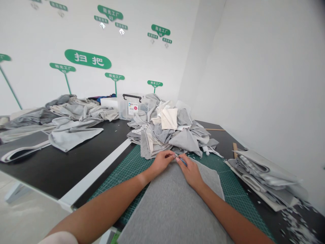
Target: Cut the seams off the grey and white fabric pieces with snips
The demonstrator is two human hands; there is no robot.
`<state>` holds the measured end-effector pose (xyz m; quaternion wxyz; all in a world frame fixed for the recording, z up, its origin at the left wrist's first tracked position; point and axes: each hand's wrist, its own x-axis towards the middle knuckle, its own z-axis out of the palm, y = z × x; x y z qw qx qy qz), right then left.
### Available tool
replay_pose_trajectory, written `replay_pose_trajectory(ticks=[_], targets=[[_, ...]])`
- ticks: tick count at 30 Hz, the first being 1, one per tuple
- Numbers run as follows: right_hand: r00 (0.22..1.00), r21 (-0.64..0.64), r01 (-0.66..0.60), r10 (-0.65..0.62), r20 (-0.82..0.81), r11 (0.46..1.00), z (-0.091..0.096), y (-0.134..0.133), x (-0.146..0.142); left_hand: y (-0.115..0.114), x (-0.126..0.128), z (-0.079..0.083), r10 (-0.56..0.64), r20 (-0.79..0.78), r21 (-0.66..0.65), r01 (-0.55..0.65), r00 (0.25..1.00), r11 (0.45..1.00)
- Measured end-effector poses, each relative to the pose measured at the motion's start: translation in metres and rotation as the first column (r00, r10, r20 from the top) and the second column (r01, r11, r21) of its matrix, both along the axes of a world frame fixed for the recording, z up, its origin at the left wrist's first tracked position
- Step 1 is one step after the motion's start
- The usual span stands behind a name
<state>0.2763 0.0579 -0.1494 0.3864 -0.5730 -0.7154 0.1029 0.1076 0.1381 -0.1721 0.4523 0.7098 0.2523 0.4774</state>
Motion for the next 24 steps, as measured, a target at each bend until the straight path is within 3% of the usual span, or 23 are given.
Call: replay_pose_trajectory(ticks=[18,24], targets=[[1.0,0.006,-0.016,0.016,-0.014,1.0,-0.0032,0.0007,0.0015,-0.0002,-0.0007,-0.0007,-0.028,0.003,-0.036,0.028,1.0,0.999],[0.994,0.012,-0.037,0.038,-0.099,0.999,-0.0004,0.002,0.0001,-0.0024,0.0,0.0019,-0.015,0.003,-0.031,0.015,1.0,0.999]])
